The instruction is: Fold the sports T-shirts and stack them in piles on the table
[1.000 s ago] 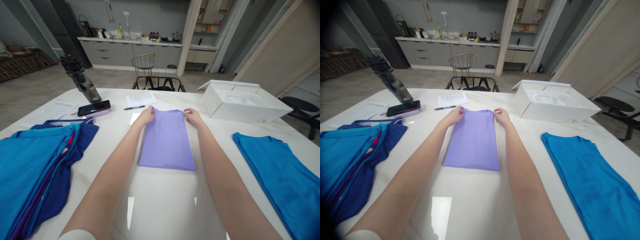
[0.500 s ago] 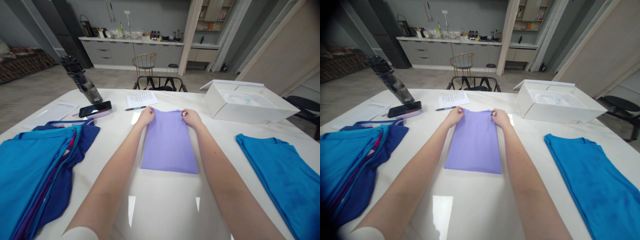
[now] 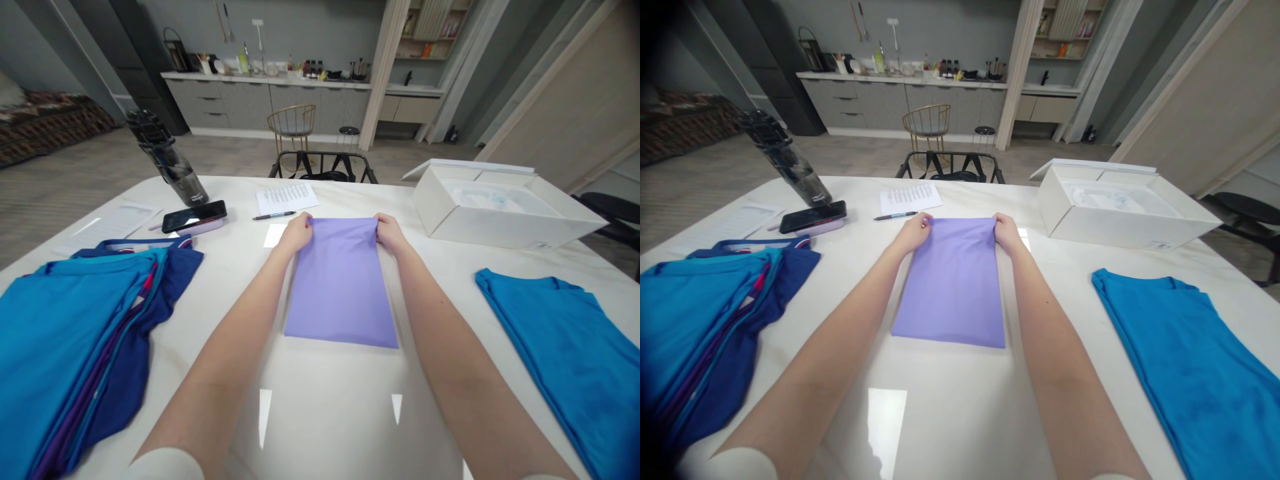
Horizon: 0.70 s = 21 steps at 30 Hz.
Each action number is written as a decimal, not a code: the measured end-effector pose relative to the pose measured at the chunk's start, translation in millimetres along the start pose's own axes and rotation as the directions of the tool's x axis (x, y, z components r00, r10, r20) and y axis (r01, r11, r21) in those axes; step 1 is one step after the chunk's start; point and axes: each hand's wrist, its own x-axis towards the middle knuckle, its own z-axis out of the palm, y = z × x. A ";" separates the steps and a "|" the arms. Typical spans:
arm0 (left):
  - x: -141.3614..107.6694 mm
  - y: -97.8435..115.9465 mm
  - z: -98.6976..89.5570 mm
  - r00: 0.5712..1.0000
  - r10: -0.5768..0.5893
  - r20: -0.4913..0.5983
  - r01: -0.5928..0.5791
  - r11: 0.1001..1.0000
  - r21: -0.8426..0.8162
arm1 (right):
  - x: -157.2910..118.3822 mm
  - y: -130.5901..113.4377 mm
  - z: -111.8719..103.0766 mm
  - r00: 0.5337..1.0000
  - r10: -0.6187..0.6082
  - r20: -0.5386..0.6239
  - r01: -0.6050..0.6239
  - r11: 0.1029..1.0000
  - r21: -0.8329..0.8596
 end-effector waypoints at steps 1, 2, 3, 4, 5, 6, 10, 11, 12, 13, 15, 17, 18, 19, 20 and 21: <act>-0.7 1.3 -0.1 1.000 -0.004 0.003 0.004 1.000 0.014 | 0.0 -0.9 1.9 0.997 0.075 -0.015 -0.074 0.995 0.073; -1.5 2.7 -0.2 1.000 -0.008 0.010 0.007 0.999 0.040 | -0.3 -2.0 3.3 0.991 0.128 -0.042 -0.121 0.983 0.136; -2.4 4.0 -0.5 1.000 -0.010 0.024 0.008 0.997 0.076 | -0.6 -3.5 4.1 0.985 0.156 -0.072 -0.140 0.972 0.190; -3.4 5.3 -0.8 0.999 -0.009 0.043 0.004 0.993 0.115 | -1.1 -5.0 4.1 0.982 0.162 -0.096 -0.136 0.964 0.229; -4.4 6.4 -1.3 0.998 -0.008 0.062 -0.002 0.989 0.150 | -1.7 -6.7 3.5 0.982 0.146 -0.122 -0.113 0.963 0.243; -5.3 7.5 -1.8 0.997 -0.009 0.075 -0.004 0.984 0.176 | -2.4 -8.5 2.5 0.983 0.110 -0.147 -0.076 0.972 0.223; -6.9 12.7 -2.7 1.000 -0.018 0.010 0.016 0.982 0.189 | -7.7 -18.4 0.3 0.967 -0.191 -0.167 0.166 0.974 -0.155; -6.9 14.6 -1.9 1.000 0.012 -0.021 -0.008 0.982 0.187 | -9.9 -21.8 2.2 0.955 -0.266 -0.131 0.226 0.940 -0.256; -7.0 16.9 -0.5 0.998 0.061 -0.035 -0.054 0.981 0.186 | -12.5 -25.4 5.5 0.946 -0.316 -0.079 0.272 0.901 -0.339; -7.2 19.5 1.5 0.992 0.122 -0.021 -0.116 0.976 0.185 | -15.6 -29.0 10.2 0.941 -0.338 -0.017 0.302 0.863 -0.404; -8.8 24.7 7.3 0.969 0.229 0.088 -0.241 0.955 0.172 | -23.0 -34.5 22.4 0.946 -0.304 0.113 0.319 0.809 -0.494; -12.1 28.4 14.2 0.937 0.264 0.231 -0.306 0.936 0.174 | -30.8 -36.3 34.8 0.953 -0.214 0.215 0.300 0.769 -0.565; -14.0 29.3 17.5 0.927 0.250 0.279 -0.309 0.931 0.194 | -34.2 -35.5 39.7 0.953 -0.172 0.250 0.291 0.748 -0.596; -16.0 29.5 20.5 0.929 0.217 0.300 -0.290 0.930 0.225 | -36.9 -33.8 43.2 0.953 -0.136 0.272 0.282 0.729 -0.624; -17.7 28.9 22.9 0.939 0.174 0.298 -0.255 0.931 0.260 | -38.6 -31.3 45.1 0.955 -0.107 0.278 0.269 0.713 -0.648; -19.0 27.8 24.9 0.951 0.129 0.280 -0.212 0.933 0.291 | -39.3 -28.3 45.5 0.960 -0.086 0.268 0.249 0.702 -0.667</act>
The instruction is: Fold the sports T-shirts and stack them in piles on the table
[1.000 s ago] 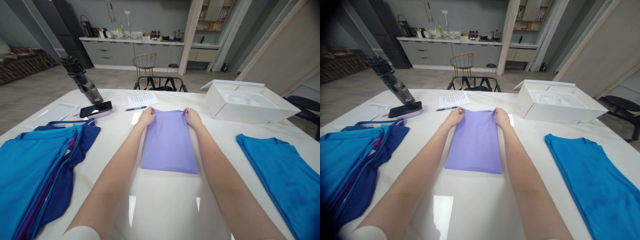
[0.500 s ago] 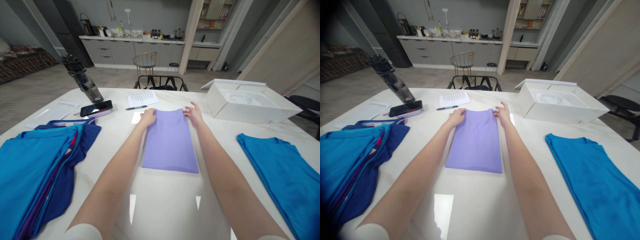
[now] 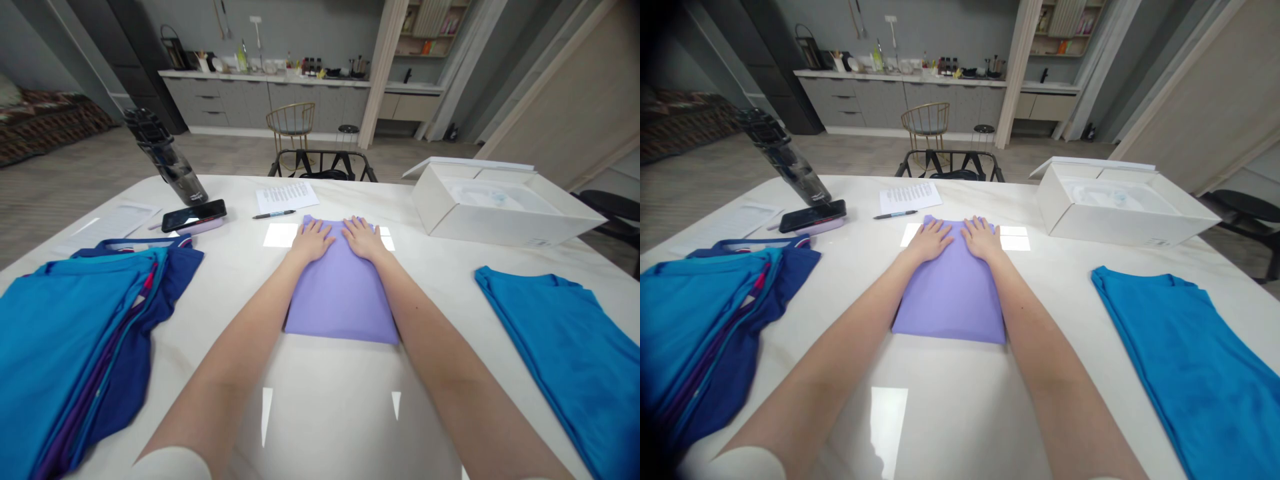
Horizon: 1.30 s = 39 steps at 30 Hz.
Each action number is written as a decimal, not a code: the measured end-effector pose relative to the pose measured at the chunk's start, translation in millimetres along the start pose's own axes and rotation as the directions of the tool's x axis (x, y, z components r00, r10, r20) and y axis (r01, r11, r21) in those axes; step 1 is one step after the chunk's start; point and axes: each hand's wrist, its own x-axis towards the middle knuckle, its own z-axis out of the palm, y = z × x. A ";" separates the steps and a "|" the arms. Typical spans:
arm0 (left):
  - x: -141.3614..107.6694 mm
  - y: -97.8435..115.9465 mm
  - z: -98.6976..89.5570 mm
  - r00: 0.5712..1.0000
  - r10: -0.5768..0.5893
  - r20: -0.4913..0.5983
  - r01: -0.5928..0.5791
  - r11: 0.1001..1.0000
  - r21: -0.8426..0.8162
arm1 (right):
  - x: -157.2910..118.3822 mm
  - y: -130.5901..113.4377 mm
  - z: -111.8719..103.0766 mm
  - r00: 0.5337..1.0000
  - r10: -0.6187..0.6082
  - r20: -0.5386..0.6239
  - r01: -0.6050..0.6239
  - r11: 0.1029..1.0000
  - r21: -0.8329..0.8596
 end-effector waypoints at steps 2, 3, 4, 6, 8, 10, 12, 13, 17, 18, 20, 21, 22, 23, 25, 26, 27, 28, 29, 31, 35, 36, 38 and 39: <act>-1.0 -1.9 3.9 0.995 -0.090 -0.030 0.091 0.996 0.012 | -0.1 6.5 2.6 0.997 0.070 -0.023 -0.071 0.997 -0.011; -1.2 -3.2 5.4 0.991 -0.123 -0.050 0.123 0.992 0.011 | 0.4 10.5 3.1 0.992 0.115 -0.041 -0.116 0.993 -0.006; -1.2 -4.4 6.5 0.986 -0.148 -0.071 0.149 0.989 0.008 | 1.1 14.3 3.2 0.985 0.161 -0.056 -0.161 0.987 0.003; -1.2 -6.1 7.9 0.973 -0.200 -0.117 0.201 0.980 -0.001 | 2.1 19.8 3.1 0.967 0.242 -0.083 -0.240 0.970 0.027; -1.0 -6.1 8.3 0.962 -0.207 -0.178 0.211 0.977 0.007 | 2.1 20.5 3.2 0.949 0.284 -0.136 -0.279 0.959 0.055; -0.4 -4.5 8.3 0.970 -0.079 -0.228 0.091 0.995 0.044 | 1.1 15.3 3.6 0.953 0.224 -0.202 -0.219 0.975 0.047; 0.5 -1.9 8.7 0.972 0.116 -0.205 -0.103 0.992 0.075 | -0.3 5.5 4.4 0.981 0.051 -0.188 -0.052 0.999 0.002; 1.0 -0.6 9.2 0.969 0.182 -0.169 -0.172 0.982 0.073 | -1.0 0.0 5.1 0.990 -0.038 -0.136 0.036 0.999 -0.018; 1.0 1.7 12.5 0.987 0.144 -0.070 -0.142 0.989 0.038 | -3.6 -14.9 8.9 0.986 -0.163 0.029 0.164 0.984 -0.072; 0.6 1.4 13.3 0.991 0.114 -0.074 -0.111 0.993 0.038 | -4.2 -15.4 9.8 0.990 -0.140 0.020 0.142 0.986 -0.086; -0.3 0.2 14.6 0.994 0.069 -0.090 -0.065 0.997 0.041 | -5.7 -12.8 10.7 0.997 -0.073 -0.016 0.071 0.993 -0.093; -0.6 -0.4 15.0 0.994 0.053 -0.098 -0.049 0.998 0.041 | -6.7 -10.2 10.7 0.999 -0.035 -0.029 0.032 0.996 -0.087; -0.8 -0.9 15.2 0.994 0.041 -0.102 -0.037 0.998 0.041 | -8.0 -6.9 10.5 0.999 -0.002 -0.040 -0.001 0.997 -0.079; -1.1 -1.1 15.0 0.994 0.027 -0.104 -0.023 0.999 0.041 | -9.7 -3.3 9.9 0.998 0.026 -0.049 -0.029 0.997 -0.070; -2.5 -0.2 13.6 0.995 -0.006 -0.104 0.011 0.999 0.048 | -14.3 3.6 7.7 0.996 0.069 -0.062 -0.072 0.996 -0.053; -4.1 1.3 12.3 0.993 -0.015 -0.116 0.022 0.998 0.062 | -17.2 6.3 6.0 0.994 0.090 -0.067 -0.093 0.994 -0.048; -6.4 3.8 10.8 0.990 -0.006 -0.141 0.018 0.996 0.083 | -20.6 7.9 4.1 0.991 0.106 -0.076 -0.110 0.993 -0.052; -9.6 7.2 9.2 0.985 0.027 -0.169 -0.009 0.994 0.108 | -24.4 8.2 2.0 0.990 0.111 -0.090 -0.117 0.991 -0.064; -13.9 11.7 7.8 0.978 0.080 -0.193 -0.054 0.989 0.135 | -28.7 7.0 0.1 0.989 0.098 -0.110 -0.108 0.991 -0.082; -25.3 23.2 6.8 0.961 0.186 -0.204 -0.151 0.973 0.173 | -38.9 -0.7 -2.4 0.990 0.031 -0.140 -0.048 0.992 -0.115; -55.7 46.5 15.9 0.979 0.102 -0.177 -0.083 0.990 0.114 | -67.1 -29.9 3.9 0.998 0.009 -0.056 -0.011 0.999 -0.034; -63.1 50.1 19.8 0.982 0.062 -0.179 -0.046 0.995 0.090 | -75.2 -37.5 7.4 0.999 0.026 -0.037 -0.026 0.999 -0.020; -75.8 53.0 27.6 0.982 0.019 -0.186 -0.007 0.998 0.068 | -90.4 -49.4 14.4 0.998 0.033 -0.050 -0.035 0.998 -0.046; -80.7 52.6 30.9 0.981 0.009 -0.194 0.005 0.997 0.073 | -96.8 -53.1 17.0 0.997 0.029 -0.068 -0.034 0.997 -0.074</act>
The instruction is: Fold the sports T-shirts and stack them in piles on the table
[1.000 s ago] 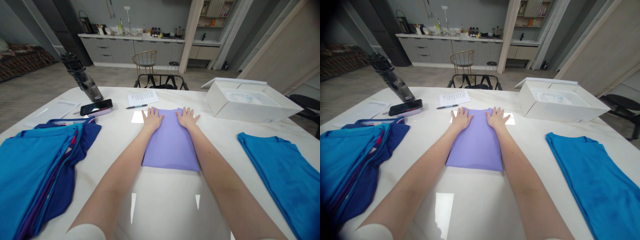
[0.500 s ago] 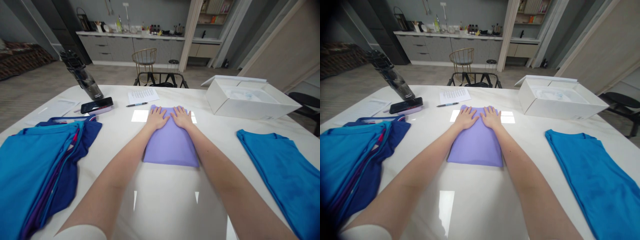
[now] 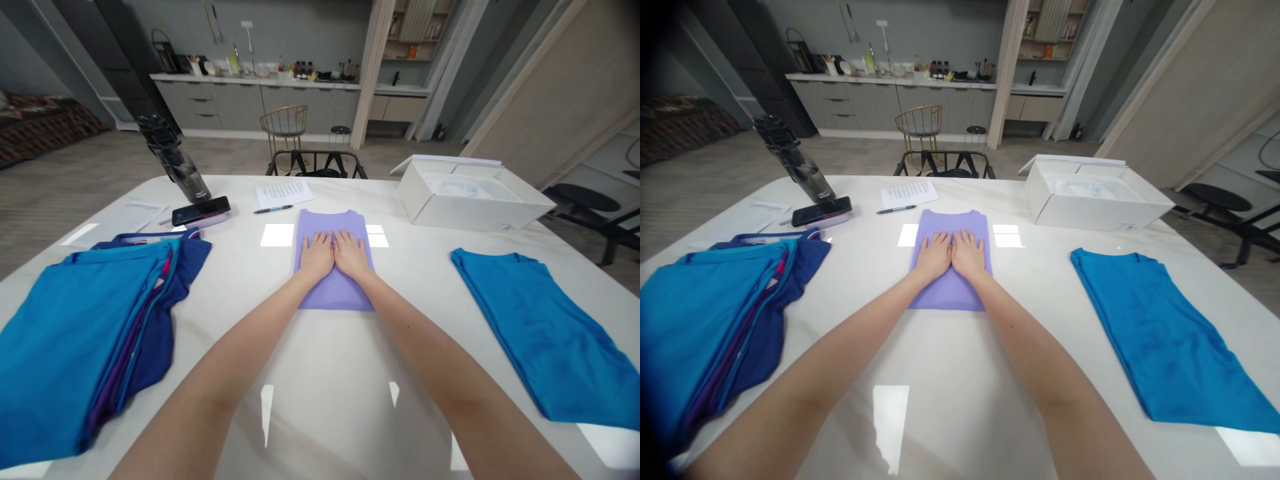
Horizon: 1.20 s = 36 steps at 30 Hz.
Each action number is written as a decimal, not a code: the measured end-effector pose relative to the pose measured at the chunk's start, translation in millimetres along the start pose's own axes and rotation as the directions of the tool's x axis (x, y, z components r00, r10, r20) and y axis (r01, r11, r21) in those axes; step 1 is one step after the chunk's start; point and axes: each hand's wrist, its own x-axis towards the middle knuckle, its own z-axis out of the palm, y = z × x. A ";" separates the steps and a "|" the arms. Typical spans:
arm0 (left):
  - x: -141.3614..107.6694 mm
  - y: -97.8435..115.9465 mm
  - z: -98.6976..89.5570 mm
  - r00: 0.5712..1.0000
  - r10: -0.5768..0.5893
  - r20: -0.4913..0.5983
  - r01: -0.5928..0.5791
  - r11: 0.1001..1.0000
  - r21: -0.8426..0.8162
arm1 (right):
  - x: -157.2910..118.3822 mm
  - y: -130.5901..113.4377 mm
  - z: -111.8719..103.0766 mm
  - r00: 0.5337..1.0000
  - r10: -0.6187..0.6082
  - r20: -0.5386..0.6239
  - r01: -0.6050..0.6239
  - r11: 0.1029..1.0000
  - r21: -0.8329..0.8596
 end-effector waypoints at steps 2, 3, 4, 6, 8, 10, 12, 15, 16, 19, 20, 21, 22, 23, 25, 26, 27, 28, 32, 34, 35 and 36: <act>-7.5 -3.3 3.6 1.000 -0.015 -0.018 0.016 1.000 0.026 | -9.6 -2.0 1.6 1.000 0.009 -0.024 -0.010 0.999 -0.047; -9.9 -5.8 4.7 0.999 -0.022 -0.028 0.023 0.999 0.036 | -12.7 -0.6 1.3 0.999 0.021 -0.026 -0.022 0.998 -0.060; -11.9 -8.6 5.4 0.999 -0.024 -0.033 0.026 0.999 0.042 | -15.0 2.2 0.3 0.999 0.033 -0.021 -0.034 0.997 -0.068; -15.6 -13.9 5.3 0.999 -0.011 -0.034 0.013 0.999 0.048 | -18.9 10.4 -2.9 0.999 0.046 -0.013 -0.047 0.996 -0.074; -20.6 -18.2 3.4 0.998 0.034 -0.051 -0.031 0.998 0.063 | -23.5 19.3 -6.5 0.999 0.041 -0.010 -0.042 0.996 -0.072; -27.1 -20.2 0.0 0.991 0.108 -0.083 -0.101 0.991 0.089 | -29.3 25.8 -9.1 0.999 0.022 -0.033 -0.024 0.997 -0.073; -34.4 -18.7 -3.5 0.981 0.176 -0.086 -0.166 0.979 0.115 | -35.0 27.5 -10.2 0.997 -0.048 -0.066 0.043 0.996 -0.077; -46.0 -8.8 -5.5 0.987 0.157 -0.042 -0.151 0.983 0.107 | -43.1 20.4 -8.7 0.987 -0.154 -0.034 0.152 0.987 -0.051; -50.3 -4.1 -4.8 0.992 0.117 -0.042 -0.112 0.990 0.091 | -46.2 15.9 -7.7 0.989 -0.150 -0.008 0.150 0.988 -0.030; -64.5 10.1 -0.5 0.998 -0.010 -0.067 0.011 1.000 0.026 | -59.0 -1.0 -4.5 0.999 -0.022 0.038 0.021 1.000 0.016; -69.2 13.7 0.8 0.997 -0.041 -0.067 0.042 0.999 0.010 | -64.7 -7.0 -3.6 0.999 0.022 0.041 -0.023 0.999 0.022; -73.7 16.5 1.7 0.996 -0.066 -0.059 0.066 0.998 0.000 | -71.2 -12.8 -2.7 0.997 0.060 0.042 -0.061 0.998 0.024; -77.6 18.4 2.1 0.995 -0.085 -0.048 0.085 0.996 -0.006 | -78.0 -18.1 -1.9 0.995 0.090 0.040 -0.091 0.996 0.025; -81.0 19.5 1.9 0.994 -0.103 -0.039 0.102 0.995 -0.008 | -85.1 -22.8 -1.2 0.993 0.115 0.033 -0.116 0.993 0.023; -86.8 20.0 0.6 0.991 -0.129 -0.030 0.129 0.992 -0.006 | -98.9 -29.1 0.1 0.989 0.147 0.003 -0.147 0.989 0.010; -89.5 19.5 -0.3 0.991 -0.132 -0.026 0.132 0.991 -0.002 | -105.3 -30.4 0.6 0.989 0.150 -0.011 -0.150 0.989 -0.001; -92.3 18.7 -1.1 0.992 -0.127 -0.023 0.127 0.992 0.003 | -111.1 -30.3 1.0 0.989 0.145 -0.020 -0.146 0.989 -0.015; -95.5 17.6 -1.7 0.993 -0.115 -0.020 0.115 0.993 0.010 | -116.3 -29.0 1.2 0.991 0.132 -0.025 -0.132 0.991 -0.032; -110.7 9.8 -2.7 1.000 -0.019 -0.010 0.019 0.999 0.041 | -133.2 -14.8 -0.2 0.999 0.051 -0.010 -0.051 0.994 -0.097; -118.2 4.6 -3.2 1.000 0.023 0.015 -0.024 0.999 0.048 | -140.2 -6.4 -2.2 1.000 0.031 -0.003 -0.031 0.992 -0.124; -121.5 2.0 -3.7 0.999 0.038 0.033 -0.040 0.998 0.050 | -143.6 -3.0 -3.5 1.000 0.027 0.005 -0.026 0.991 -0.134; -124.5 -0.4 -4.3 0.997 0.050 0.052 -0.052 0.997 0.052 | -146.9 -0.2 -4.8 1.000 0.027 0.013 -0.025 0.990 -0.142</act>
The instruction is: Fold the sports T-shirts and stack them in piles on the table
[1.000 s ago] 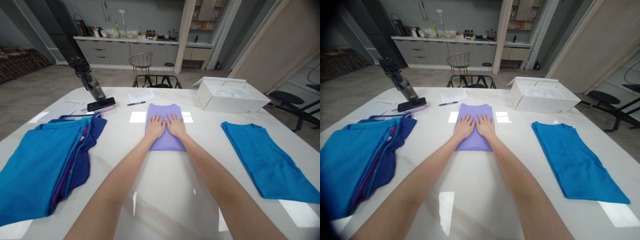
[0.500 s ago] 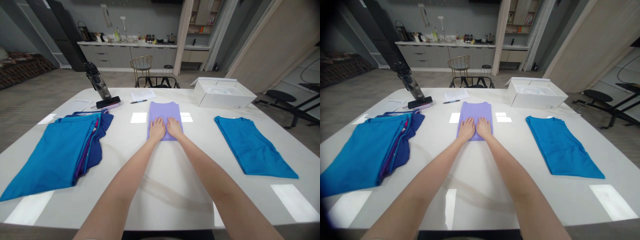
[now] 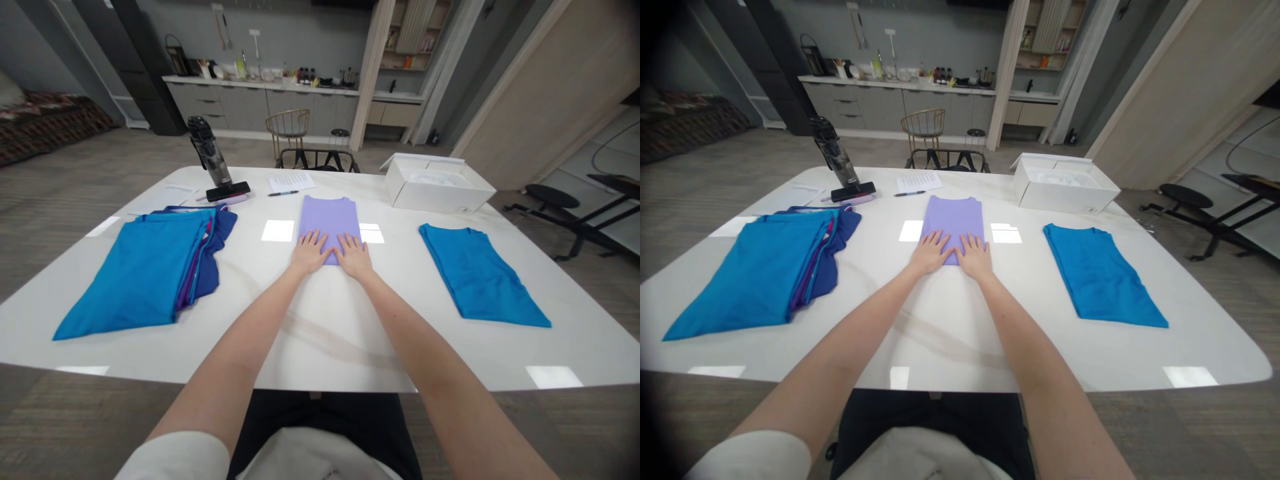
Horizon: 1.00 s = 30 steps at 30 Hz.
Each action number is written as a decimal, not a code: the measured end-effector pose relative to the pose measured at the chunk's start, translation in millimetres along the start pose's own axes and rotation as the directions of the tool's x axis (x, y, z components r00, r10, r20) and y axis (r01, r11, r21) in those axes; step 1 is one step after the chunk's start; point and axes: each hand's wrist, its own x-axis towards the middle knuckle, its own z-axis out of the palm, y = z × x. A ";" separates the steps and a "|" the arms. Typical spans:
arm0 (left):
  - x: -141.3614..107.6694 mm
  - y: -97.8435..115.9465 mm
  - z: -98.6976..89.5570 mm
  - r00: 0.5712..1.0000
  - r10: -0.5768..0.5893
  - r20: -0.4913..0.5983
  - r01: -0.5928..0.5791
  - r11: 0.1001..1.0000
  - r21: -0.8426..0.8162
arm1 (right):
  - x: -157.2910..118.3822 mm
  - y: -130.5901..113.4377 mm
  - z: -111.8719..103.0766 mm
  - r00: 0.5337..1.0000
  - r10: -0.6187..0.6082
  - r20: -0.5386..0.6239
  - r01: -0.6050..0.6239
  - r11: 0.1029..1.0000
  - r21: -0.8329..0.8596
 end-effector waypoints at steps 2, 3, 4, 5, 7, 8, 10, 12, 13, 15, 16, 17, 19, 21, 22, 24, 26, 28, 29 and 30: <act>-5.9 -3.8 -1.2 0.999 0.015 0.034 -0.016 1.000 0.004 | -6.8 3.9 -2.2 1.000 0.001 0.017 0.000 1.000 -0.009; -9.1 -5.2 -2.1 0.999 0.018 0.048 -0.018 1.000 0.005 | -10.5 5.0 -3.3 1.000 0.002 0.026 -0.002 1.000 -0.012; -12.6 -6.2 -3.1 0.998 0.018 0.060 -0.019 1.000 0.007 | -14.6 5.7 -4.5 0.999 0.002 0.035 -0.001 1.000 -0.015; -16.6 -6.8 -4.3 0.997 0.017 0.069 -0.018 1.000 0.008 | -19.1 6.4 -5.6 0.999 0.000 0.042 0.001 1.000 -0.018; -26.6 -7.4 -7.4 0.996 0.013 0.090 -0.013 1.000 0.007 | -29.7 8.6 -7.3 0.998 -0.008 0.055 0.009 1.000 -0.023; -32.7 -7.5 -9.3 0.995 0.010 0.100 -0.011 1.000 0.006 | -35.7 10.7 -7.9 0.998 -0.016 0.063 0.017 1.000 -0.021; -46.6 -8.2 -13.9 0.993 0.005 0.121 -0.006 1.000 0.006 | -48.8 17.9 -8.7 0.996 -0.048 0.073 0.049 0.999 -0.002; -61.3 -10.1 -18.8 0.990 0.009 0.138 -0.010 1.000 0.007 | -61.5 28.6 -9.1 0.994 -0.092 0.059 0.089 0.995 0.055; -68.3 -11.7 -21.0 0.990 0.013 0.143 -0.014 1.000 0.005 | -67.0 34.5 -9.2 0.993 -0.109 0.036 0.105 0.990 0.096; -80.1 -15.3 -24.1 0.990 0.020 0.139 -0.019 1.000 -0.007 | -75.4 45.2 -9.7 0.992 -0.117 -0.038 0.122 0.974 0.190; -84.4 -17.0 -25.0 0.992 0.017 0.128 -0.016 1.000 -0.015 | -78.2 49.2 -9.9 0.991 -0.110 -0.075 0.125 0.965 0.231; -87.6 -18.3 -25.7 0.994 0.011 0.111 -0.009 1.000 -0.022 | -80.0 52.0 -10.3 0.989 -0.101 -0.108 0.127 0.957 0.262; -90.4 -18.9 -26.8 0.998 -0.005 0.062 0.006 1.000 -0.017 | -81.7 53.7 -11.2 0.984 -0.086 -0.155 0.129 0.949 0.288; -89.7 -16.8 -29.0 1.000 -0.009 0.019 0.008 1.000 0.022 | -81.7 51.9 -12.6 0.981 -0.076 -0.176 0.124 0.952 0.280; -88.6 -15.1 -30.8 1.000 -0.002 0.005 0.001 0.999 0.051 | -81.4 50.4 -13.6 0.981 -0.070 -0.183 0.119 0.955 0.270; -86.4 -10.7 -35.8 1.000 0.013 -0.004 -0.012 0.994 0.108 | -80.7 47.4 -16.5 0.981 -0.061 -0.186 0.107 0.963 0.247; -85.9 -6.2 -41.7 1.000 0.010 -0.001 -0.009 0.988 0.153 | -80.7 44.9 -20.9 0.982 -0.060 -0.178 0.099 0.972 0.215; -88.5 -1.8 -47.0 1.000 0.003 -0.002 -0.002 0.982 0.188 | -82.4 42.6 -26.7 0.985 -0.068 -0.159 0.096 0.980 0.175; -91.3 0.3 -49.2 1.000 0.002 -0.002 -0.002 0.980 0.201 | -84.4 41.6 -29.8 0.987 -0.073 -0.146 0.096 0.984 0.153; -95.0 2.2 -50.8 1.000 0.005 -0.001 -0.004 0.978 0.210 | -87.4 40.7 -32.8 0.988 -0.079 -0.132 0.096 0.987 0.130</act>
